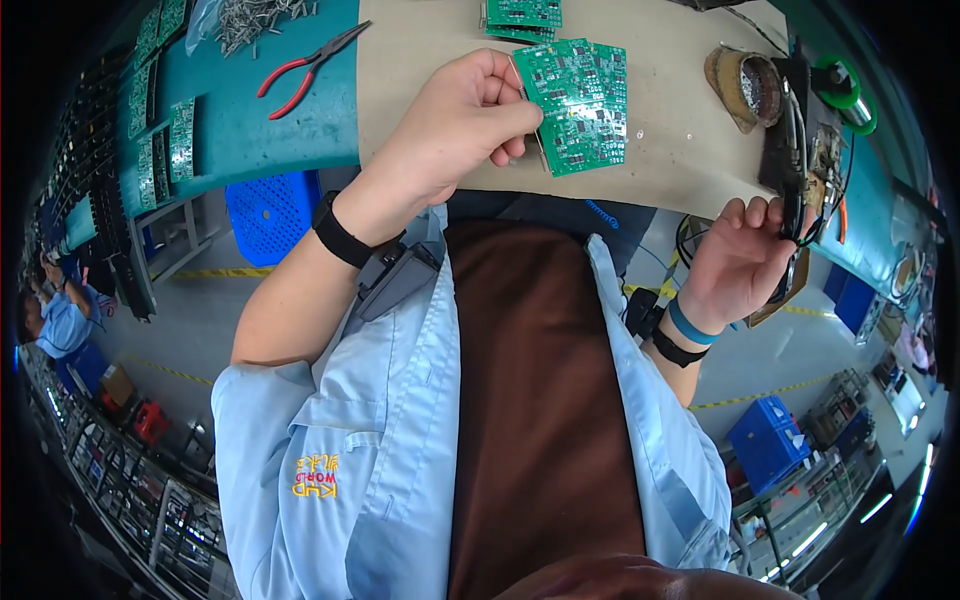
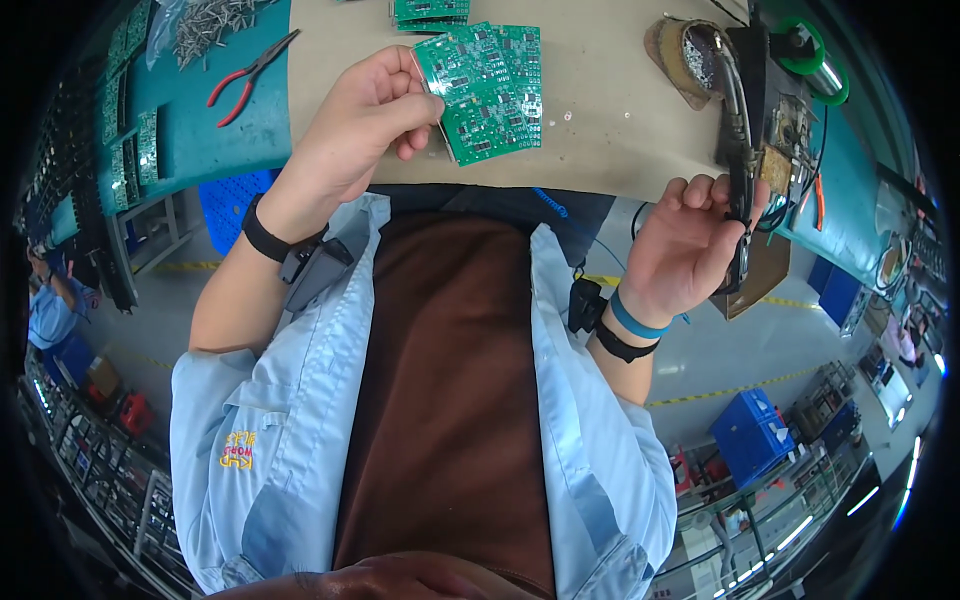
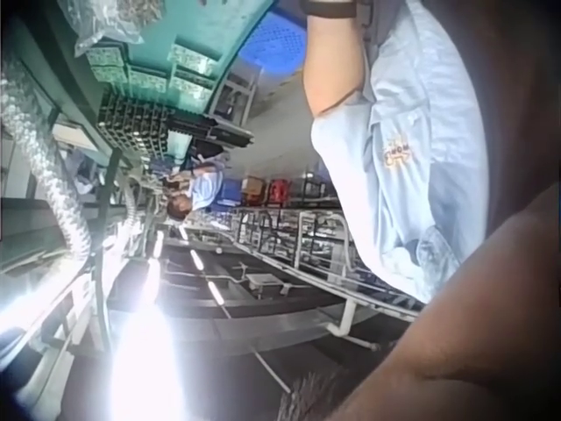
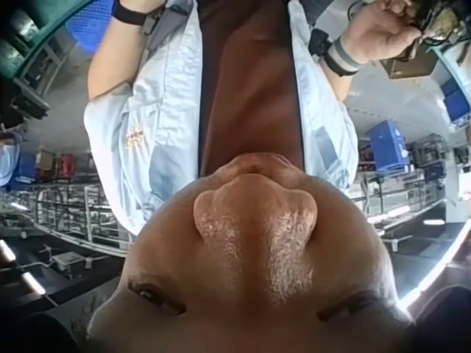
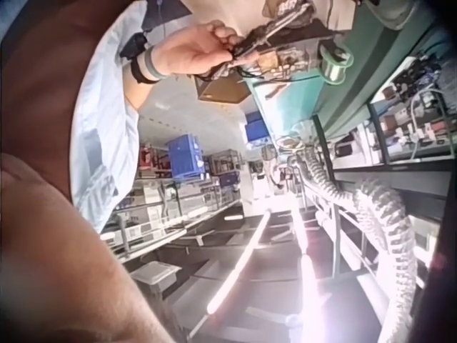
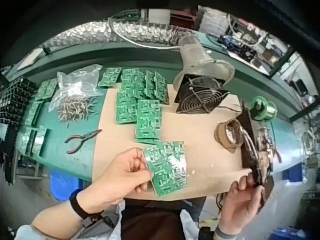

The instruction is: The person picks up a circuit board, trims a component with pliers, and places it on a stack. They then insert a spring into another board and solder it in place using a soldering iron.

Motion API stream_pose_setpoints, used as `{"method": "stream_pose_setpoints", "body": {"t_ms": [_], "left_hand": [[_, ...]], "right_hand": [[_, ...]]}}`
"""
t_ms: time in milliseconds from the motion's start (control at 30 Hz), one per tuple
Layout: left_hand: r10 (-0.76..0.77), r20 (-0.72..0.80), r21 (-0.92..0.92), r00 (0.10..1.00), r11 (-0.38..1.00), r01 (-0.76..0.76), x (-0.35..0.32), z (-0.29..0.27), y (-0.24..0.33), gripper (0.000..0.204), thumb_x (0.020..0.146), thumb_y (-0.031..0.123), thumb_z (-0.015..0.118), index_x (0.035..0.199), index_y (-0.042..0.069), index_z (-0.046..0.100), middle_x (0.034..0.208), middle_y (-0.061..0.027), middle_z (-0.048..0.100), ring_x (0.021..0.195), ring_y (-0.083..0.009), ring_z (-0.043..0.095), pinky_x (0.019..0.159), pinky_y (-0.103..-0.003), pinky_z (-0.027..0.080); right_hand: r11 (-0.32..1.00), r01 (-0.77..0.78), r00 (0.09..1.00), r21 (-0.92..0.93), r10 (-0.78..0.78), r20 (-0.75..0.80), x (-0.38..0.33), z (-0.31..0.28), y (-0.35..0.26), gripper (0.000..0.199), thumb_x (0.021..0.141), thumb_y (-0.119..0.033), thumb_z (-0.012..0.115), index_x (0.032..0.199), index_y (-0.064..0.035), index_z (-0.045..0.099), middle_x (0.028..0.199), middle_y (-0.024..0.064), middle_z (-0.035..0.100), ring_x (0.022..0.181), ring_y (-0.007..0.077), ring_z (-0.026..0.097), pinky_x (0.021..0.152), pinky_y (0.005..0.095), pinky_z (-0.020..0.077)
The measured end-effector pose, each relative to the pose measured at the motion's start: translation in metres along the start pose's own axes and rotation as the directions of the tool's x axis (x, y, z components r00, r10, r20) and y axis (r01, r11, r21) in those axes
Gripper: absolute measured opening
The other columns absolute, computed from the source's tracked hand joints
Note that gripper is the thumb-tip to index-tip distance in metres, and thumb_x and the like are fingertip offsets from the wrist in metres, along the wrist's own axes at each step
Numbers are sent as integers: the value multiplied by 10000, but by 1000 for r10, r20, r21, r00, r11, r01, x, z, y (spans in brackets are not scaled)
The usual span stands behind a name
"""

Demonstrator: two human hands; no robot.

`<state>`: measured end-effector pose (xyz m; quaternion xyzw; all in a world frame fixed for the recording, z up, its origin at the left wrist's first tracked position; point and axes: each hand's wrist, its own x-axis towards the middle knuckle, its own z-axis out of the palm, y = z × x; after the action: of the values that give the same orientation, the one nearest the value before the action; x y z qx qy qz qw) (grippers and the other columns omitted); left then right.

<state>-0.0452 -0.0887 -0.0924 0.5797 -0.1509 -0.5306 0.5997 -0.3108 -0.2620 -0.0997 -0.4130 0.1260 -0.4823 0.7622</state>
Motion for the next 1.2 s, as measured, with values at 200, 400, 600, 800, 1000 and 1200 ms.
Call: {"method": "stream_pose_setpoints", "body": {"t_ms": [200,400,600,800,1000,1200], "left_hand": [[-2,9,-1,1000,1000,2,1,0,0,198,886,38,681,1053,15,578,813,-18,638,649,-73,612,553,-218,496],[-8,-8,26,1000,1000,8,2,0,1,198,877,39,689,1041,18,581,787,-10,633,624,-62,601,529,-205,481],[-4,-10,30,1000,1000,5,3,0,1,193,866,40,694,1025,24,585,762,1,626,603,-51,589,506,-191,456],[-18,-16,33,1000,999,18,2,-1,2,185,860,43,697,1009,33,586,755,7,623,593,-49,581,497,-191,437],[-22,-14,53,1000,998,23,3,0,4,189,857,42,700,1008,31,587,752,5,620,585,-52,575,496,-195,434],[-3,-19,44,1000,999,4,2,1,3,192,860,44,701,1013,19,587,746,0,618,579,-56,569,493,-200,431]], "right_hand": [[999,6,1000,-48,-6,-5,-10,12,-3,493,1028,-419,609,1389,-87,556,1186,103,635,983,251,606,854,390,468],[747,163,987,-644,-121,110,-27,56,-17,524,925,-332,774,1275,8,582,1073,186,667,864,274,685,770,372,535],[555,304,938,-775,-31,346,-26,66,-25,511,790,-150,898,1192,18,632,1005,185,713,843,291,711,756,354,565],[455,361,877,-814,131,462,-11,87,-28,447,728,-55,906,1112,20,690,983,188,729,852,296,726,752,340,574],[424,383,840,-821,209,500,-6,94,-29,436,709,-12,894,1100,18,702,989,194,732,862,301,729,758,335,578],[423,384,836,-821,219,503,-6,95,-27,425,714,-2,887,1095,20,702,988,192,732,859,300,729,753,333,579]]}}
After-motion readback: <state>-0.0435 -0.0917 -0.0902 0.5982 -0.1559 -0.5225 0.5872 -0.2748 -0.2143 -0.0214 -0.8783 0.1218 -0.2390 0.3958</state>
